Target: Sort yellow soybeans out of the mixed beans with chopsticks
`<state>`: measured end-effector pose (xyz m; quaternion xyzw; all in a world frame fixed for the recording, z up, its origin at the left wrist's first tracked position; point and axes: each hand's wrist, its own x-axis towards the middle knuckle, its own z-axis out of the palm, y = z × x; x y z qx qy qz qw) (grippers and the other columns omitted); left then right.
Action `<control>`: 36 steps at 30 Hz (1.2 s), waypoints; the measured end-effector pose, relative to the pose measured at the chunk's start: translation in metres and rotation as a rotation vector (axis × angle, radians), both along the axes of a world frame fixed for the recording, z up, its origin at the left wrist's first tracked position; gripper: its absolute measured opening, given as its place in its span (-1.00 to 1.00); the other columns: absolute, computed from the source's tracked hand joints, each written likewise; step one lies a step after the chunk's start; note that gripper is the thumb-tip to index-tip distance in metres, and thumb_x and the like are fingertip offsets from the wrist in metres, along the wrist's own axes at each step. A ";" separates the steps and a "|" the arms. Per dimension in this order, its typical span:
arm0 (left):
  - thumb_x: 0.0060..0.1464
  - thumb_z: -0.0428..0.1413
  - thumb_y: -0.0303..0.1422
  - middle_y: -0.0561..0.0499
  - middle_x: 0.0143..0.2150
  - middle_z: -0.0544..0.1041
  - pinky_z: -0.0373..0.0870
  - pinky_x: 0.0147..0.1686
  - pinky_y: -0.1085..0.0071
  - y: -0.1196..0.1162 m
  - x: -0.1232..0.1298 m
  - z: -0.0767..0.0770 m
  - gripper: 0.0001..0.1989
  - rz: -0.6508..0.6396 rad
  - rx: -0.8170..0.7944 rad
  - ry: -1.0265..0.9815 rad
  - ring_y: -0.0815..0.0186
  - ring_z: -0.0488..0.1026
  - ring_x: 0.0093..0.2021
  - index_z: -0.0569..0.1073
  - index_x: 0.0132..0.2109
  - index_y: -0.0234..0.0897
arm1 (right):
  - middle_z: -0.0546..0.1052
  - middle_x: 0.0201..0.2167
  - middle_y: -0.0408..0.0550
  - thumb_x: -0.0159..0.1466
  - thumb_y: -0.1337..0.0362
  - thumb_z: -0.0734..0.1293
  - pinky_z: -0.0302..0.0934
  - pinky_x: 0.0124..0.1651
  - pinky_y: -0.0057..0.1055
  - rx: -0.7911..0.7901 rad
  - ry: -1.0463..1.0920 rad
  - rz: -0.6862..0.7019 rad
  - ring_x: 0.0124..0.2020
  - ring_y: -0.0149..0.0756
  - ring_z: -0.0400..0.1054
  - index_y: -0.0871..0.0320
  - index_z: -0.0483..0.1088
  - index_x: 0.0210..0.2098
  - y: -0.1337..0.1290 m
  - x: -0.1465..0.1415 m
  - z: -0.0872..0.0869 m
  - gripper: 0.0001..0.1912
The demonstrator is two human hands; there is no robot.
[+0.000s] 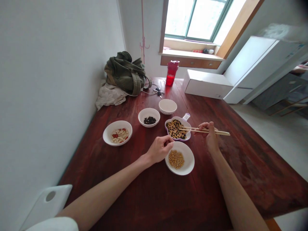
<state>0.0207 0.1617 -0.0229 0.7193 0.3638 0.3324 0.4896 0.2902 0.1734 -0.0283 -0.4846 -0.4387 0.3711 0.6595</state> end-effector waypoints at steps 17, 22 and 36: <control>0.22 0.08 -0.34 0.03 -0.45 0.50 0.21 -0.44 0.49 0.000 0.001 0.001 -0.78 0.008 0.000 -0.008 0.39 0.36 -0.45 0.58 -0.25 -0.37 | 0.47 -0.65 -0.11 0.34 -0.25 0.25 0.16 -0.59 -0.44 -0.034 -0.165 -0.124 -0.65 -0.36 0.34 0.15 0.46 -0.50 -0.001 0.000 -0.008 -0.39; 0.22 0.08 -0.35 0.04 -0.43 0.50 0.21 -0.42 0.49 0.001 0.001 0.000 -0.78 0.005 0.014 -0.002 0.39 0.36 -0.44 0.58 -0.24 -0.37 | 0.43 -0.67 -0.13 0.35 -0.27 0.21 0.04 -0.60 -0.44 -0.026 -0.217 -0.165 -0.66 -0.39 0.26 0.15 0.46 -0.51 -0.003 -0.003 -0.007 -0.35; 0.22 0.07 -0.36 0.03 -0.43 0.50 0.22 -0.42 0.49 0.000 0.001 0.000 -0.79 0.002 0.003 -0.008 0.39 0.36 -0.44 0.58 -0.25 -0.37 | 0.40 -0.68 -0.14 0.37 -0.28 0.16 -0.01 -0.61 -0.42 0.001 -0.269 -0.253 -0.67 -0.41 0.20 0.15 0.47 -0.55 -0.002 -0.001 -0.016 -0.30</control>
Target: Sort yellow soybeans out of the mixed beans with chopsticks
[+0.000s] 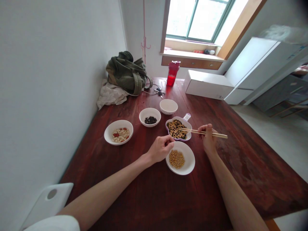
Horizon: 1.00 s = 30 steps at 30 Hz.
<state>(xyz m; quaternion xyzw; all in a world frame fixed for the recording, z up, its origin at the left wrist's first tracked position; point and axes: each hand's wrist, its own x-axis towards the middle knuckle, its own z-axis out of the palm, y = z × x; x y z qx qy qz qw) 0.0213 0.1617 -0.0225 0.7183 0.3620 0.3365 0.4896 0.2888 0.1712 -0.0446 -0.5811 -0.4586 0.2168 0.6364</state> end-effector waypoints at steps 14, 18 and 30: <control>0.23 0.08 -0.36 0.04 -0.44 0.49 0.21 -0.43 0.49 0.000 0.001 0.000 -0.79 0.002 0.009 0.005 0.40 0.35 -0.44 0.58 -0.24 -0.38 | 0.40 -0.66 -0.13 0.36 -0.24 0.22 0.00 -0.64 -0.48 0.045 0.185 0.094 -0.66 -0.43 0.26 0.16 0.46 -0.55 -0.002 0.003 0.007 -0.35; 0.22 0.07 -0.35 0.05 -0.45 0.48 0.20 -0.43 0.49 0.000 0.001 -0.001 -0.78 0.003 0.007 0.013 0.40 0.34 -0.45 0.57 -0.25 -0.38 | 0.40 -0.63 -0.12 0.36 -0.24 0.23 0.01 -0.63 -0.49 0.046 0.208 0.140 -0.66 -0.45 0.24 0.16 0.47 -0.56 -0.002 0.004 0.007 -0.35; 0.23 0.07 -0.35 0.04 -0.45 0.48 0.19 -0.44 0.50 0.000 0.000 -0.002 -0.78 0.003 0.001 0.003 0.40 0.34 -0.45 0.57 -0.24 -0.37 | 0.38 -0.63 -0.13 0.43 -0.16 0.18 -0.02 -0.59 -0.42 0.029 0.055 0.188 -0.64 -0.42 0.19 0.14 0.46 -0.54 -0.002 0.008 0.004 -0.38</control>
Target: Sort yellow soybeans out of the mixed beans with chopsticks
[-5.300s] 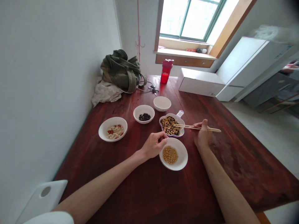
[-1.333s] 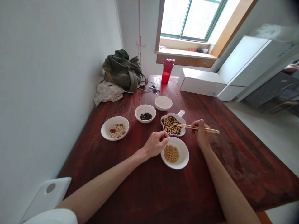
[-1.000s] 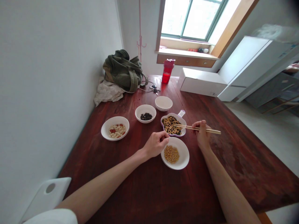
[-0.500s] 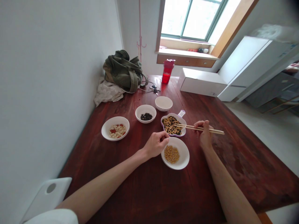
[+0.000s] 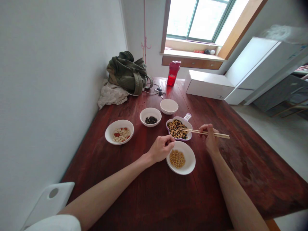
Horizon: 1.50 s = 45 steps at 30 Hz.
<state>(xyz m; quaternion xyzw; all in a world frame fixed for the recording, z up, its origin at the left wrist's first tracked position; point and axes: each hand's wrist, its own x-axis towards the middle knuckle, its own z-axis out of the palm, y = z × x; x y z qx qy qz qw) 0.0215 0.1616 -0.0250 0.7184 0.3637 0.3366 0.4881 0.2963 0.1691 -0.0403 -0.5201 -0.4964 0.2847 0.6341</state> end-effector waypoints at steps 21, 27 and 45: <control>0.22 0.08 -0.36 0.05 -0.46 0.47 0.19 -0.44 0.50 0.000 0.001 0.001 -0.79 0.003 0.003 0.006 0.41 0.33 -0.46 0.58 -0.25 -0.38 | 0.37 -0.63 -0.12 0.47 -0.12 0.12 0.02 -0.50 -0.37 0.028 -0.301 -0.067 -0.59 -0.38 0.19 0.14 0.43 -0.57 -0.009 -0.008 0.011 -0.35; 0.22 0.07 -0.36 0.05 -0.46 0.47 0.18 -0.44 0.50 0.000 0.000 0.001 -0.79 0.004 0.000 0.016 0.41 0.33 -0.46 0.58 -0.25 -0.37 | 0.37 -0.65 -0.13 0.42 -0.19 0.16 0.03 -0.55 -0.40 0.034 -0.131 -0.152 -0.62 -0.41 0.19 0.15 0.42 -0.60 -0.006 -0.013 0.012 -0.32; 0.23 0.08 -0.34 0.04 -0.46 0.47 0.19 -0.44 0.49 0.000 0.000 0.000 -0.78 -0.003 -0.001 0.010 0.40 0.33 -0.46 0.58 -0.24 -0.37 | 0.15 -0.73 -0.14 0.38 -0.29 0.09 -0.03 -0.64 -0.31 -0.053 0.146 0.271 -0.71 -0.36 0.05 0.04 0.18 -0.68 -0.010 -0.009 0.038 -0.30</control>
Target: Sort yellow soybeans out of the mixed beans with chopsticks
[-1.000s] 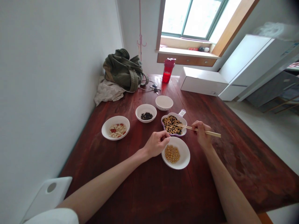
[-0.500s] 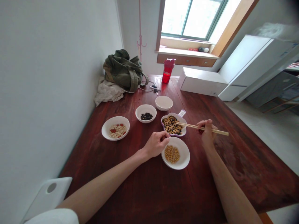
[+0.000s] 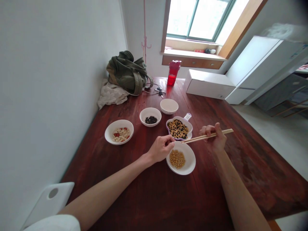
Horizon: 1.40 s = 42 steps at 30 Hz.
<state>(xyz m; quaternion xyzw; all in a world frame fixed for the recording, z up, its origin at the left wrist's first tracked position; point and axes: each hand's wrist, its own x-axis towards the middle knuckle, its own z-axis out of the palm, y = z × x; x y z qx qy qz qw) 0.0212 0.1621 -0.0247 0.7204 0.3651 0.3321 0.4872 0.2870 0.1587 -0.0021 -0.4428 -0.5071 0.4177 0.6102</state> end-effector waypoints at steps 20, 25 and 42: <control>0.23 0.08 -0.34 0.03 -0.44 0.49 0.21 -0.43 0.49 -0.001 0.000 0.001 -0.78 0.003 0.005 -0.005 0.40 0.35 -0.45 0.58 -0.24 -0.38 | 0.22 -0.69 -0.14 0.39 -0.30 0.06 -0.04 -0.64 -0.36 0.015 -0.030 -0.040 -0.70 -0.37 0.12 0.07 0.27 -0.64 0.008 0.011 -0.017 -0.28; 0.23 0.08 -0.34 0.04 -0.45 0.49 0.20 -0.44 0.49 0.000 0.000 0.001 -0.78 0.000 0.003 -0.005 0.39 0.35 -0.45 0.58 -0.24 -0.37 | 0.28 -0.70 -0.13 0.38 -0.32 0.05 0.10 -0.62 -0.36 0.018 -0.037 -0.066 -0.68 -0.32 0.26 0.07 0.27 -0.62 0.008 0.011 -0.016 -0.29; 0.22 0.08 -0.35 0.04 -0.45 0.48 0.18 -0.44 0.50 -0.001 0.000 0.004 -0.79 -0.003 -0.008 -0.022 0.41 0.32 -0.46 0.57 -0.26 -0.37 | 0.41 -0.69 -0.11 0.40 -0.29 0.07 0.20 -0.55 -0.34 0.001 -0.057 -0.049 -0.66 -0.28 0.33 0.07 0.34 -0.60 0.007 0.011 -0.019 -0.30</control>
